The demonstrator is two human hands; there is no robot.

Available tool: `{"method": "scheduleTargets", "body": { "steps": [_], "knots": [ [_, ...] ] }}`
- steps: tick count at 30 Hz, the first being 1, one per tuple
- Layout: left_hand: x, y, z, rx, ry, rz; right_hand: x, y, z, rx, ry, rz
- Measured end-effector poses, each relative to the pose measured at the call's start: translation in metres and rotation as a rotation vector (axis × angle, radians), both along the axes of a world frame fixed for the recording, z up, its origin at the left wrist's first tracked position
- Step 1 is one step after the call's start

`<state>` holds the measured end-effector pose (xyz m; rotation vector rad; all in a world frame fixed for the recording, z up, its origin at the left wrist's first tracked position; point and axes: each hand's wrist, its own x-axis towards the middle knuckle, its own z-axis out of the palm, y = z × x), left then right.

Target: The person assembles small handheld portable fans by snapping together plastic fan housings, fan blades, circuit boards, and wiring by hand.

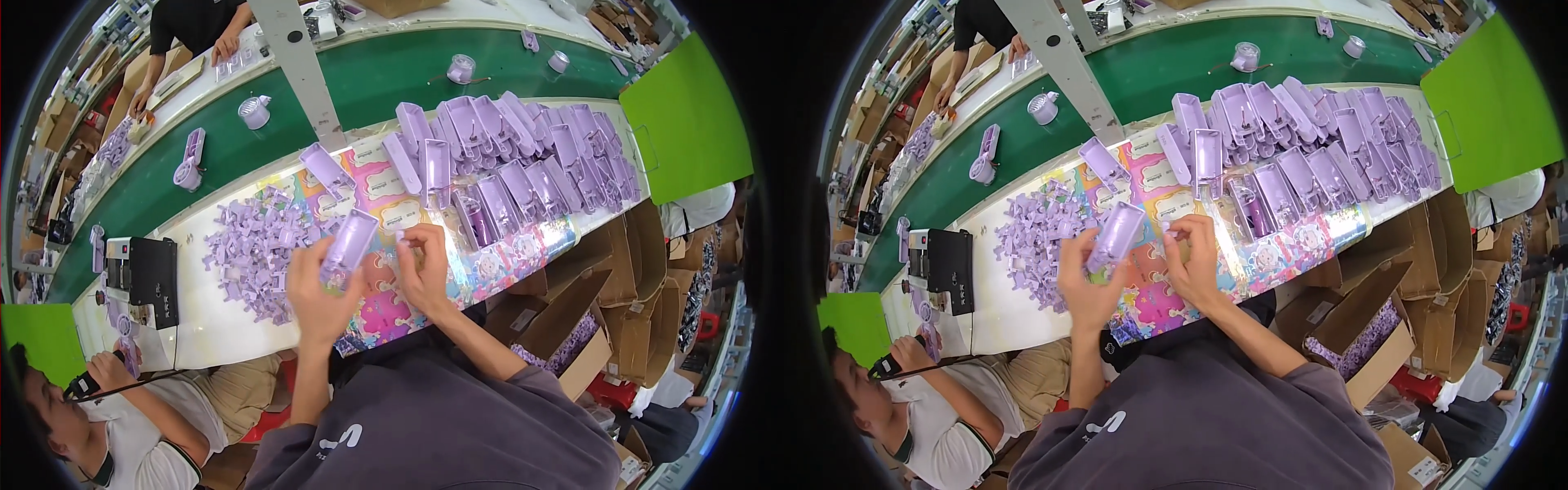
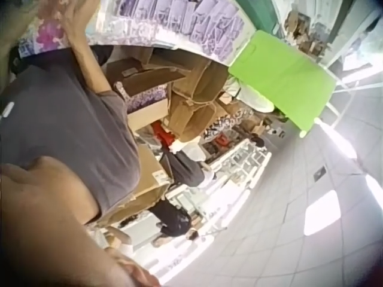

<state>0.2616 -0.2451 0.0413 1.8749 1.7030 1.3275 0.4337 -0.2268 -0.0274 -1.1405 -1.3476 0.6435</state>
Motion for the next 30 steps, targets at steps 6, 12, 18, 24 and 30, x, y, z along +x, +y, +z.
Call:
{"method": "scheduleTargets", "body": {
  "steps": [6, 12, 18, 24, 30],
  "knots": [
    [0.044, 0.022, -0.013, 0.036, 0.105, 0.070, 0.008, -0.006, -0.008, -0.006, 0.157, -0.054],
    [0.067, 0.059, -0.018, 0.019, 0.256, 0.109, 0.007, -0.005, -0.008, -0.021, 0.171, -0.025],
    [0.011, 0.126, 0.015, -0.068, 0.154, 0.127, 0.008, -0.003, -0.010, -0.054, 0.273, -0.037],
    [-0.125, 0.270, 0.030, -0.024, 0.599, 0.360, 0.003, 0.005, 0.000, -0.032, 0.145, -0.072],
    [-0.220, 0.362, -0.048, -0.178, 0.659, 0.312, 0.003, 0.002, 0.008, -0.035, -0.033, -0.137]
  ]
}}
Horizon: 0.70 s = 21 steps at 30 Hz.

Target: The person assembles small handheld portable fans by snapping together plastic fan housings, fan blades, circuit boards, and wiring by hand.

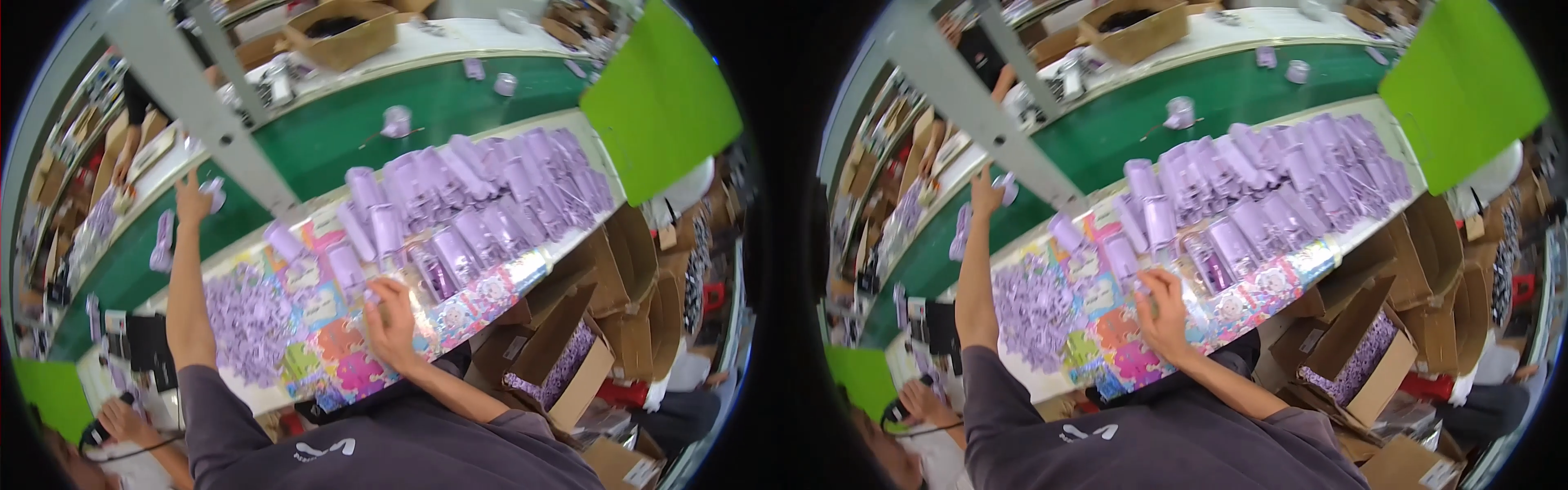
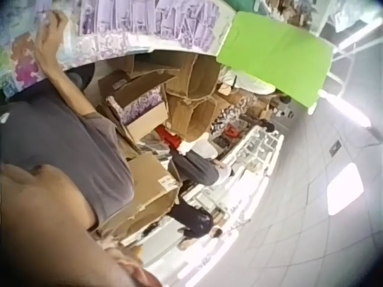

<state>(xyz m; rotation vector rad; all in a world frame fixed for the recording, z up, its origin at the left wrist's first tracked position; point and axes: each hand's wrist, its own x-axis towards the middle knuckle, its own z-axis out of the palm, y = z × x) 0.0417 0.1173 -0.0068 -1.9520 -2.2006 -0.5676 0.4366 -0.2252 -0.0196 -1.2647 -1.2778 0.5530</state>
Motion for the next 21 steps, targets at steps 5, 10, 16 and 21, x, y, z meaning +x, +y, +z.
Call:
{"method": "scheduleTargets", "body": {
  "steps": [5, 10, 16, 21],
  "knots": [
    [-0.018, 0.016, -0.038, -0.163, -0.087, -0.160, 0.000, 0.001, 0.006, 0.033, -0.018, 0.015],
    [0.007, -0.023, -0.004, -0.195, -0.536, -0.248, 0.001, -0.001, 0.005, 0.016, 0.097, 0.009],
    [0.046, -0.141, 0.078, 0.174, -0.881, -0.185, 0.000, 0.003, -0.001, 0.103, 0.007, 0.008],
    [0.110, -0.281, 0.091, 0.302, -1.057, -0.349, 0.004, -0.008, 0.000, 0.097, -0.069, 0.109]
  ]
}}
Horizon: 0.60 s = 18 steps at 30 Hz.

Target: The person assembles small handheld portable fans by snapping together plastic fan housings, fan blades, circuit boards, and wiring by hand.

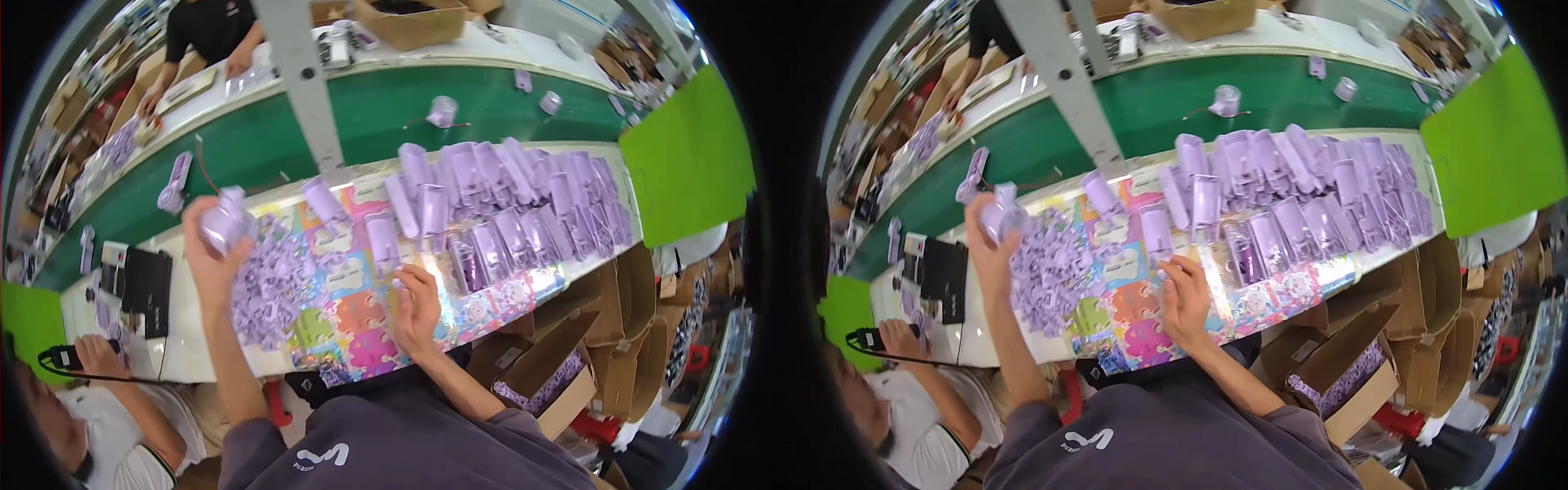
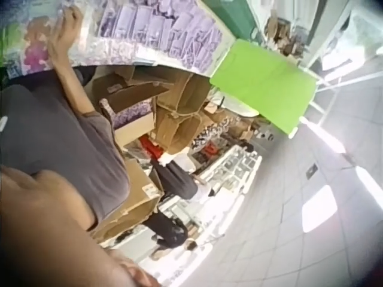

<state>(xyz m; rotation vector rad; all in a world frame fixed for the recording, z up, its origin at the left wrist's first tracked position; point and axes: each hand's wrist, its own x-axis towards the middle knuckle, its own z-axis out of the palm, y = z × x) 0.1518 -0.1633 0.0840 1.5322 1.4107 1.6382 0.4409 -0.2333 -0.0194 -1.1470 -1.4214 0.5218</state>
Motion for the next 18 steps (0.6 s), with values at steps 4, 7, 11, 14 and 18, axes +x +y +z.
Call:
{"method": "scheduleTargets", "body": {
  "steps": [4, 7, 11, 14, 18],
  "knots": [
    [0.043, -0.087, -0.048, -0.050, -0.118, -0.009, -0.007, -0.005, 0.005, 0.059, -0.090, 0.019],
    [0.076, -0.117, -0.054, -0.211, -0.318, -0.141, -0.006, -0.004, 0.005, 0.068, -0.137, -0.007],
    [0.085, -0.135, -0.064, -0.321, -0.518, -0.125, 0.001, -0.012, 0.048, -0.249, 0.301, 0.207],
    [0.087, -0.135, -0.061, -0.314, -0.495, -0.141, 0.009, -0.004, 0.071, -0.306, 0.393, 0.504],
    [0.091, -0.137, -0.065, -0.350, -0.405, -0.205, 0.000, 0.000, 0.080, -0.536, 0.185, 0.651]
  ]
}}
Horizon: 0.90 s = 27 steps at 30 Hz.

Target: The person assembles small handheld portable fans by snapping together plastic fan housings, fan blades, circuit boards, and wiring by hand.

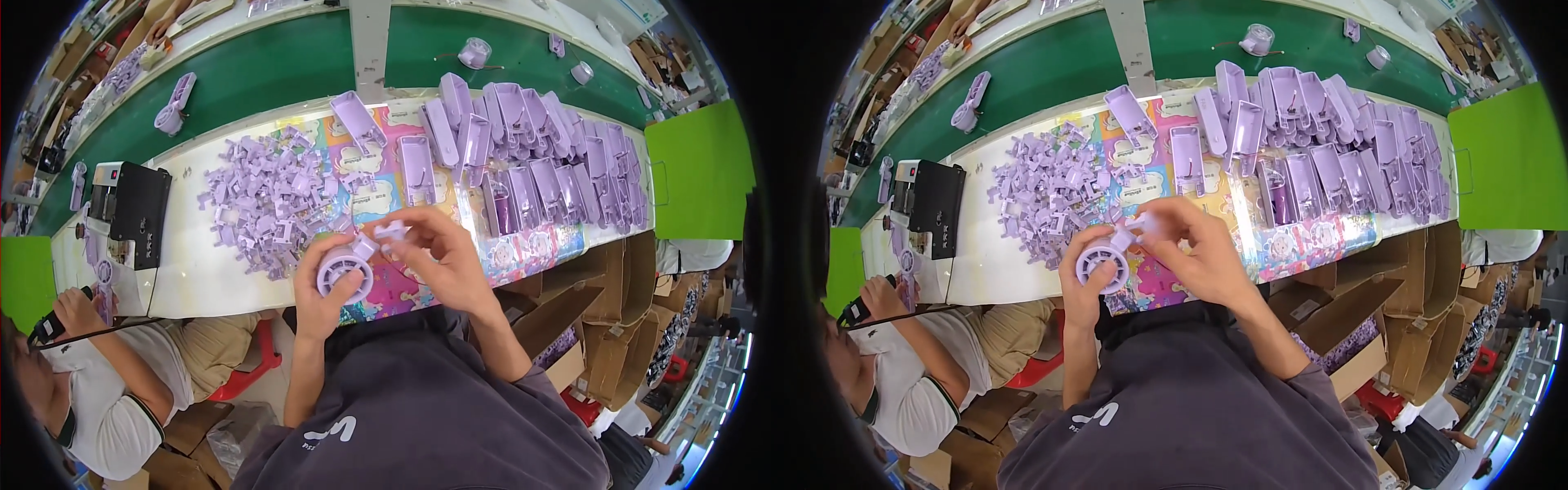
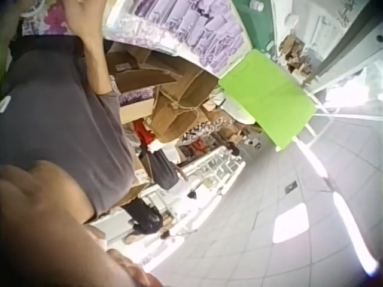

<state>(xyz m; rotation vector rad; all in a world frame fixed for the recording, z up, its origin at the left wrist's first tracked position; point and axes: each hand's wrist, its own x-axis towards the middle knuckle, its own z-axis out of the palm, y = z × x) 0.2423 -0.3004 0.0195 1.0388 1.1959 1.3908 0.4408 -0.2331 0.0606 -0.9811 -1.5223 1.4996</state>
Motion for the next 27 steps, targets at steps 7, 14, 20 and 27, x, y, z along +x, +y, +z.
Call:
{"method": "scheduleTargets", "body": {
  "steps": [7, 14, 20, 27],
  "knots": [
    [0.006, -0.007, 0.003, -0.080, 0.059, -0.119, -0.002, -0.008, -0.001, -0.086, -0.107, 0.077],
    [0.006, -0.005, 0.001, -0.039, 0.172, -0.186, 0.007, -0.003, 0.011, -0.060, -0.268, 0.166],
    [0.004, -0.007, -0.003, -0.052, 0.097, -0.243, 0.010, -0.005, 0.011, 0.012, -0.313, 0.169],
    [0.006, -0.007, 0.000, -0.053, 0.069, -0.303, 0.016, -0.004, 0.005, 0.003, -0.338, 0.171]
  ]
}}
